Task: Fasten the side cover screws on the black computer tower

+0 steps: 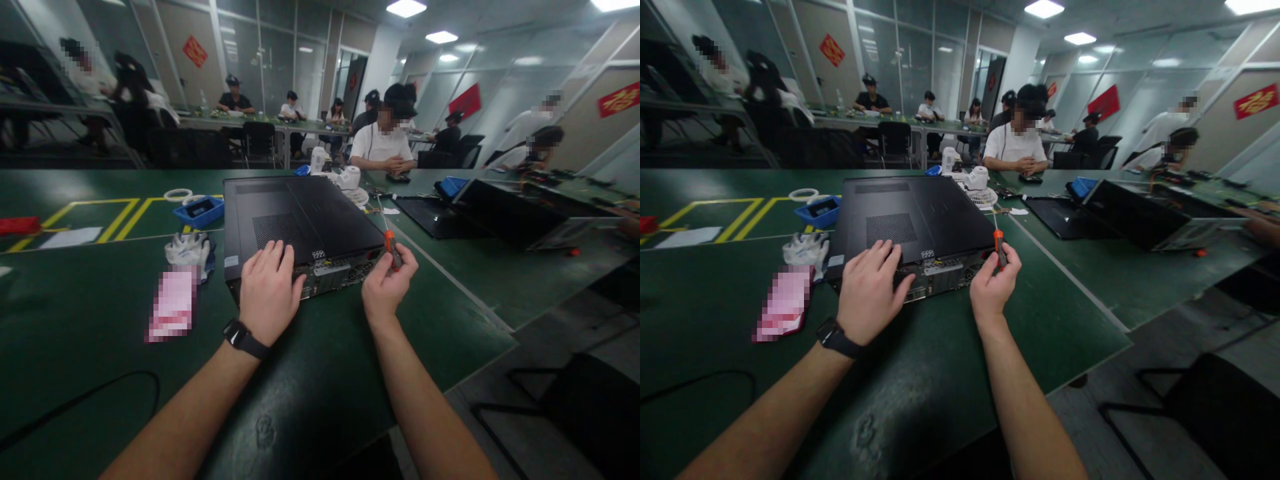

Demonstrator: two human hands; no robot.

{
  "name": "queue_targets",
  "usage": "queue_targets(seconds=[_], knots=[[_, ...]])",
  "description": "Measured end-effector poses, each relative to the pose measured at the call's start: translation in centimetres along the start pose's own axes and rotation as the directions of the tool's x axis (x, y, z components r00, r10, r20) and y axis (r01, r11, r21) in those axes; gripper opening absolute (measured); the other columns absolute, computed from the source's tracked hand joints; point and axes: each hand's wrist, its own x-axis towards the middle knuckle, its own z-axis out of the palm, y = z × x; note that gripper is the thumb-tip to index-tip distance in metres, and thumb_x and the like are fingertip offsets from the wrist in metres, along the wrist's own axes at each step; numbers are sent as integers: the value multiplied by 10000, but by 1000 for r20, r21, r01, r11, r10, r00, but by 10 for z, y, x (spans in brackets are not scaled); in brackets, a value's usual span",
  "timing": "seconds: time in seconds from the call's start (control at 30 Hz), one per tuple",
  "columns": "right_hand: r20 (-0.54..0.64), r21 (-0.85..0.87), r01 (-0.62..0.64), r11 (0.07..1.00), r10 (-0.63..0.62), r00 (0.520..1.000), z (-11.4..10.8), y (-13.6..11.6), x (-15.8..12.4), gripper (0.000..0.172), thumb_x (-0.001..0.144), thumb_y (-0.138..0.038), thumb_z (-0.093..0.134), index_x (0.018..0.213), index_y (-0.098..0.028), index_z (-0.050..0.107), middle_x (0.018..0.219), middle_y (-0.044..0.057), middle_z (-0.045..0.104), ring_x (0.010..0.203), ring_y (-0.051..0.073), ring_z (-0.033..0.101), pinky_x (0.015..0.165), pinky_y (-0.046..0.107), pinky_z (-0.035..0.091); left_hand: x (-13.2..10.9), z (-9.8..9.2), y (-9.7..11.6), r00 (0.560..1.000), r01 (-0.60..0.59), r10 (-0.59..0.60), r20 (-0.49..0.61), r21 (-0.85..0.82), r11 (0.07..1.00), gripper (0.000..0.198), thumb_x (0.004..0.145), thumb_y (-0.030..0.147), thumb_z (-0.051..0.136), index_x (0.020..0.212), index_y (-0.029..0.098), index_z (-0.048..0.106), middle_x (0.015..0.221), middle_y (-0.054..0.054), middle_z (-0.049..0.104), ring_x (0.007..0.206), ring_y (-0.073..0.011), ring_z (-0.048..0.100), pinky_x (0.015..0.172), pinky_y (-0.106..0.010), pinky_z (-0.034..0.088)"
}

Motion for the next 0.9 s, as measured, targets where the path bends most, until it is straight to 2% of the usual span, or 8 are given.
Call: queue_targets(seconds=[0.1, 0.23, 0.43, 0.67, 0.9], knots=[[-15, 5, -55, 998, 55, 998, 19, 14, 17, 344, 972, -369, 489, 1233, -156, 556, 1233, 152, 646, 1176, 238, 641, 1068, 451, 503, 0, -2, -1, 1000, -13, 13, 28, 0, 1000, 543, 962, 306, 554, 1415, 8, 534, 1471, -234, 571, 1386, -368, 520, 1152, -495, 380], [-41, 19, -132, 991, 133, 990, 31, 24, 19, 362, 982, -397, 458, 1241, -159, 542, 1251, 157, 637, 1217, 244, 617, 1105, 464, 462, 1, -6, -2, 998, -6, 6, 55, -3, 1000, 543, 959, 297, 551, 1418, 8, 532, 1483, -252, 551, 1395, -365, 510, 1159, -492, 379], [-29, 28, -178, 984, 179, 983, 25, 28, 21, 361, 990, -422, 446, 1234, -171, 536, 1227, 140, 631, 1177, 229, 633, 1077, 438, 479, 2, -14, 1, 992, 59, -70, 108, 103, 993, 550, 935, 377, 602, 1422, 123, 560, 1491, -276, 519, 1424, -431, 462, 1156, -596, 351], [-43, 47, -178, 983, 180, 983, 18, 17, 18, 355, 991, -407, 469, 1208, -143, 565, 1172, 138, 639, 1123, 226, 646, 1055, 426, 493, 5, -24, -7, 977, 46, -75, 198, 145, 988, 647, 954, 407, 566, 1442, -9, 478, 1472, -282, 541, 1387, -390, 506, 1154, -514, 391], [-82, 83, -179, 980, 185, 979, 11, 3, 2, 340, 1009, -412, 478, 1223, -161, 562, 1179, 120, 624, 1066, 209, 674, 997, 411, 537, 4, -37, -21, 970, -3, -59, 236, 254, 967, 567, 923, 447, 617, 1302, 25, 586, 1383, -267, 617, 1250, -397, 607, 1067, -505, 471]])
